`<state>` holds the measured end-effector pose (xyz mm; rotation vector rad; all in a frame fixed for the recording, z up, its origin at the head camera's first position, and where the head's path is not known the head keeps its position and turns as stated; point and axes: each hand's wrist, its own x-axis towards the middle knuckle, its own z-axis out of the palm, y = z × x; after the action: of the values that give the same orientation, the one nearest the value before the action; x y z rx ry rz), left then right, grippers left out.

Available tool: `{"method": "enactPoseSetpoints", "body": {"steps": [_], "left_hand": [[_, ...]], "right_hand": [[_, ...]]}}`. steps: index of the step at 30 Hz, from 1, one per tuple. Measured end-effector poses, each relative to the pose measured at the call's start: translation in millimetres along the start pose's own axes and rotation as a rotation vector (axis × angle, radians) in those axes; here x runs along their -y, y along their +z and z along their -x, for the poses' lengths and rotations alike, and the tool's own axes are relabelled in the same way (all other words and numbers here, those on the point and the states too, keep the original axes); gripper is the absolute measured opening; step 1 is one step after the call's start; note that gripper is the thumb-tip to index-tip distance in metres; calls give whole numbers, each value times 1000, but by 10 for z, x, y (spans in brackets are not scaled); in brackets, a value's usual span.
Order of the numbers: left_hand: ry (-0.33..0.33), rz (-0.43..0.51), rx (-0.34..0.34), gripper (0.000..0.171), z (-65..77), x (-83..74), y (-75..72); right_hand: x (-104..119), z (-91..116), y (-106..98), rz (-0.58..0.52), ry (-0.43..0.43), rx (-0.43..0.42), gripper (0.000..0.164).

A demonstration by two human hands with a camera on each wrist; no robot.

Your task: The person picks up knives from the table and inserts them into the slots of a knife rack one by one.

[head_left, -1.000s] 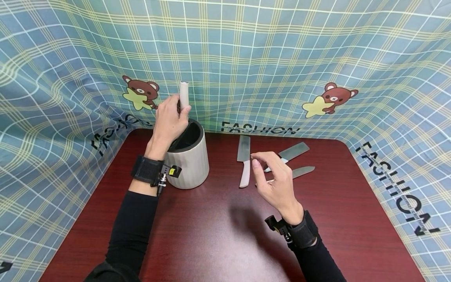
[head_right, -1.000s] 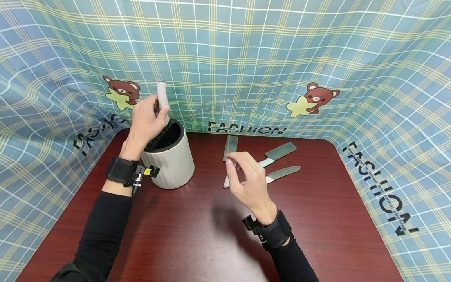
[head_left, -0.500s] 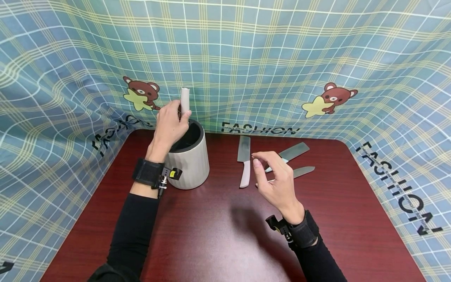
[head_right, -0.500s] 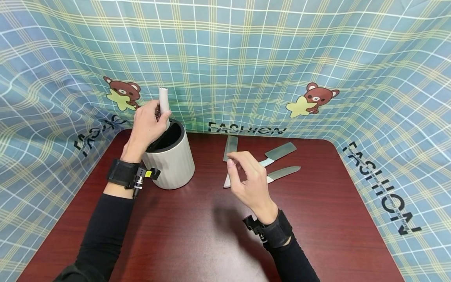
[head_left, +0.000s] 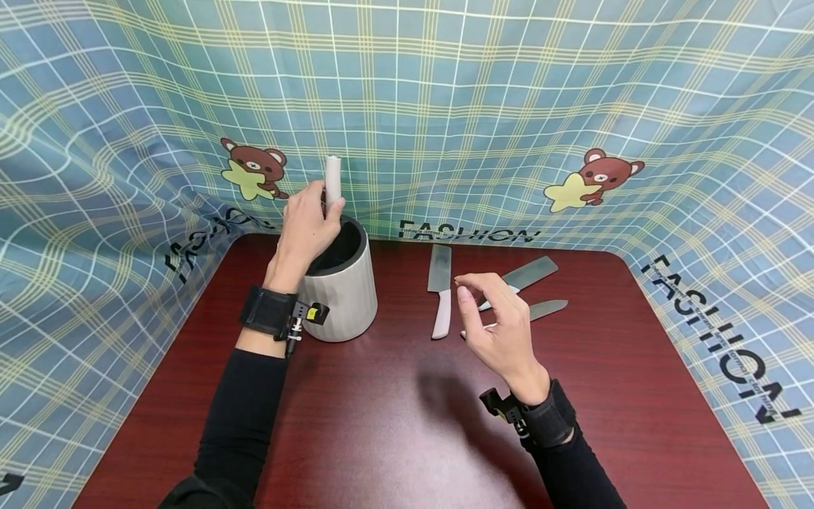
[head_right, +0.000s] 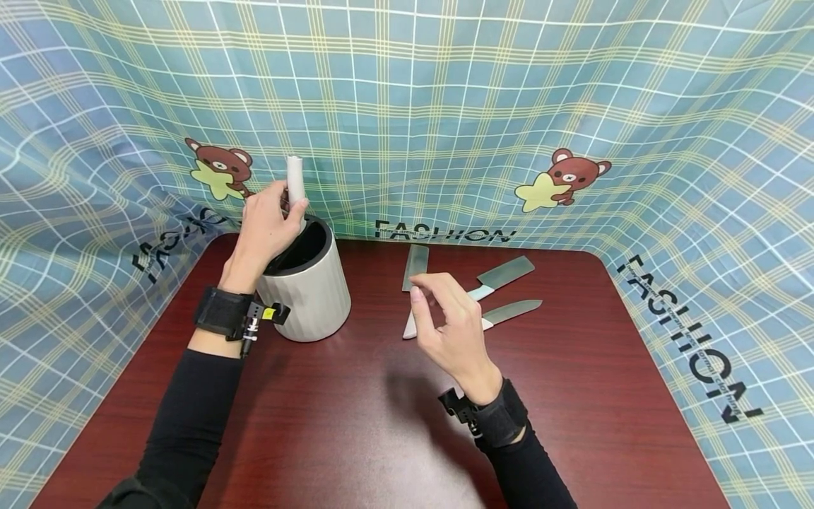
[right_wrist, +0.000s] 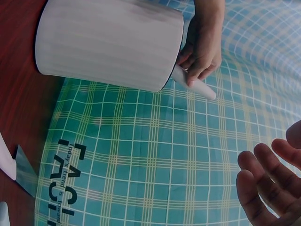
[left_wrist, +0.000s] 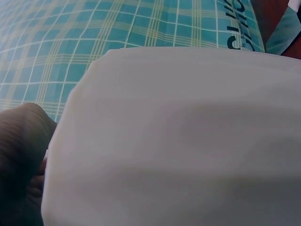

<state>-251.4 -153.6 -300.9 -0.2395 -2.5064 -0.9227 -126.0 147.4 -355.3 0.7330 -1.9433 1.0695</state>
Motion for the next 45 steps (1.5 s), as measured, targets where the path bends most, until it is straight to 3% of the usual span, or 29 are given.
{"method": "enactPoseSetpoints", "body": {"steps": [14,17,20,26,32,38,45], "left_hand": [[-32,40,-26,53,-9,15,-32],[-40,40,-60,58,-18,-12,-44],[-22,26,-136,58,-20,-40,-51],[92,14,-304,49,1,-143,-67],[241,12,-414,43,51,-373,-70],[380,9,-439,40,224,-653,26],[505,-16,-417,38,513,-911,217]], "right_hand": [[-32,10,-41,2,17,0,22],[-39,16,-49,1,22,-1,23],[-50,23,-57,-1,23,-3,23],[-69,20,-83,-22,21,-11,23],[-81,16,-117,-29,32,-15,24],[-98,27,-147,-26,37,-24,24],[-123,29,-175,-20,49,-26,22]]}}
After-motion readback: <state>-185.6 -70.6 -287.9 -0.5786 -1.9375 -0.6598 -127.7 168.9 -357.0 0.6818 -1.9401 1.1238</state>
